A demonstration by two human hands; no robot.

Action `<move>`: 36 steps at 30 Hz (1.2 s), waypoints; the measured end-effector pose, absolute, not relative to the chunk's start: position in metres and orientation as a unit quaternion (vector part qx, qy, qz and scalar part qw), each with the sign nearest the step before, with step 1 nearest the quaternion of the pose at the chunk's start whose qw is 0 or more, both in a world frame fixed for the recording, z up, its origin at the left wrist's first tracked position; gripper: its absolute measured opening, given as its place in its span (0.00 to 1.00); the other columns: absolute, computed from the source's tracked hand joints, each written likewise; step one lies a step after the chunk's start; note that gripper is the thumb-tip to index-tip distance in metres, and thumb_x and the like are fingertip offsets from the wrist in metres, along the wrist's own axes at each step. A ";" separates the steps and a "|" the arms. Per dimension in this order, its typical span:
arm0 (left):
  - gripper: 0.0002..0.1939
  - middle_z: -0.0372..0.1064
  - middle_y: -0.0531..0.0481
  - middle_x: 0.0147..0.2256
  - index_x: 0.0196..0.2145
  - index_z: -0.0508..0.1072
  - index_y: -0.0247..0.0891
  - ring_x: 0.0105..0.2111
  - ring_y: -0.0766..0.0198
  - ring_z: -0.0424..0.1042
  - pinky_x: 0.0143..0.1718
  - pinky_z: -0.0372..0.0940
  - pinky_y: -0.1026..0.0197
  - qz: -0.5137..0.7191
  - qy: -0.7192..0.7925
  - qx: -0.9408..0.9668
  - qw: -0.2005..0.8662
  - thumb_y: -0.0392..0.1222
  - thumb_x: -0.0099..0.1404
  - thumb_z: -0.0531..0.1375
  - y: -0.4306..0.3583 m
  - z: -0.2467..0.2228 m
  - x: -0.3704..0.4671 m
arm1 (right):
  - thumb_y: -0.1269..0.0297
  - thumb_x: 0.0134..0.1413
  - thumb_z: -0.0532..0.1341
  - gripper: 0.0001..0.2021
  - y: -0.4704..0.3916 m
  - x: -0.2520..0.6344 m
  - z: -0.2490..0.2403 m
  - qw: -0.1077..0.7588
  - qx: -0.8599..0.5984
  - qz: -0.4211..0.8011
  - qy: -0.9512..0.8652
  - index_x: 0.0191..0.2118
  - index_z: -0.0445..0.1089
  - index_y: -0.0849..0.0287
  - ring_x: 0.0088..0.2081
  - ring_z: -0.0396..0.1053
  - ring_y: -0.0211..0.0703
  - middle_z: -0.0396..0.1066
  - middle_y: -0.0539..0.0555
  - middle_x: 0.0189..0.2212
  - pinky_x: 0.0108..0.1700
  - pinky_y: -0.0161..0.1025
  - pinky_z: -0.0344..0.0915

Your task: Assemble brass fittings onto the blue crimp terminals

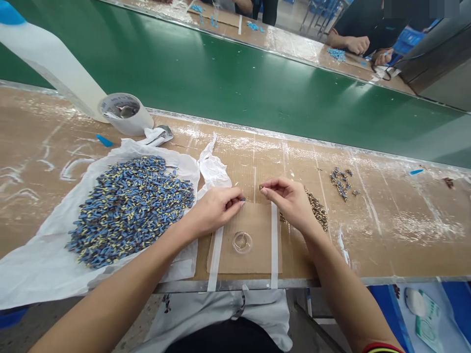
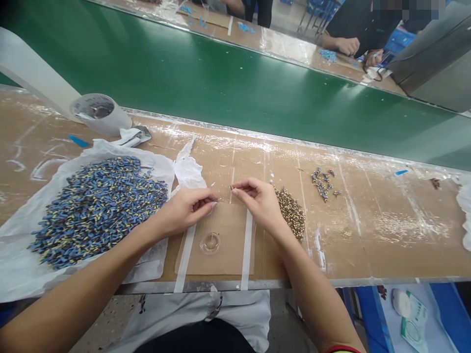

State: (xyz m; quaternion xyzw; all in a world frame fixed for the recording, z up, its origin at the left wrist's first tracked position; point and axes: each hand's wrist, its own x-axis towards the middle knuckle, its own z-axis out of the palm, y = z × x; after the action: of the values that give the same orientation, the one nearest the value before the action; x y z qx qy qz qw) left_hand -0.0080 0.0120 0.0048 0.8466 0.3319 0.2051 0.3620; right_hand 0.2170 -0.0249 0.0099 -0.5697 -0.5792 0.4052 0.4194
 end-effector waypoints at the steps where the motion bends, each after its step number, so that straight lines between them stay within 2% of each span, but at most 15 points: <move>1: 0.07 0.67 0.54 0.26 0.36 0.73 0.34 0.25 0.69 0.64 0.30 0.57 0.66 0.202 0.330 0.850 0.357 0.36 0.68 0.55 0.012 0.004 -0.008 | 0.60 0.53 0.68 0.08 -0.027 0.212 0.010 0.422 -0.556 0.440 -0.565 0.37 0.76 0.57 0.35 0.75 0.41 0.78 0.53 0.33 0.40 0.40 0.72; 4: 0.07 0.67 0.54 0.25 0.33 0.73 0.34 0.25 0.68 0.64 0.30 0.55 0.65 0.194 0.328 0.859 0.342 0.35 0.67 0.55 0.013 0.003 -0.008 | 0.59 0.51 0.69 0.09 -0.031 0.202 0.008 0.414 -0.531 0.511 -0.535 0.36 0.76 0.57 0.35 0.75 0.40 0.78 0.53 0.33 0.40 0.40 0.72; 7: 0.07 0.68 0.54 0.25 0.31 0.72 0.35 0.25 0.68 0.64 0.30 0.55 0.65 0.192 0.328 0.861 0.339 0.35 0.67 0.56 0.013 0.002 -0.007 | 0.58 0.51 0.69 0.10 -0.031 0.198 0.003 0.402 -0.528 0.532 -0.525 0.36 0.77 0.58 0.34 0.75 0.40 0.78 0.53 0.32 0.40 0.40 0.71; 21: 0.09 0.66 0.54 0.24 0.29 0.72 0.34 0.25 0.68 0.64 0.29 0.54 0.65 0.192 0.325 0.859 0.346 0.35 0.67 0.56 0.011 0.000 -0.007 | 0.60 0.53 0.68 0.08 -0.032 0.194 -0.004 0.408 -0.518 0.536 -0.526 0.36 0.75 0.58 0.32 0.73 0.38 0.77 0.52 0.32 0.38 0.38 0.71; 28: 0.09 0.69 0.53 0.25 0.31 0.74 0.34 0.25 0.67 0.65 0.29 0.55 0.65 0.198 0.322 0.862 0.338 0.36 0.67 0.56 0.011 0.000 -0.007 | 0.56 0.54 0.67 0.11 -0.034 0.197 -0.006 0.395 -0.525 0.505 -0.559 0.37 0.75 0.58 0.35 0.75 0.42 0.77 0.54 0.34 0.41 0.41 0.72; 36: 0.09 0.70 0.52 0.24 0.31 0.74 0.34 0.24 0.67 0.65 0.29 0.55 0.65 0.203 0.323 0.862 0.334 0.36 0.67 0.56 0.010 0.001 -0.008 | 0.57 0.55 0.67 0.09 -0.036 0.196 -0.003 0.394 -0.515 0.498 -0.576 0.35 0.74 0.57 0.38 0.75 0.43 0.77 0.54 0.35 0.43 0.41 0.72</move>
State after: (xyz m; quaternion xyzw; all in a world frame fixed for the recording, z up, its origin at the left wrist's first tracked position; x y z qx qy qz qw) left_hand -0.0078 0.0103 0.0009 0.8621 0.3226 0.2029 0.3341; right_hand 0.1964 -0.0360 -0.0029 -0.5154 -0.5757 0.4977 0.3939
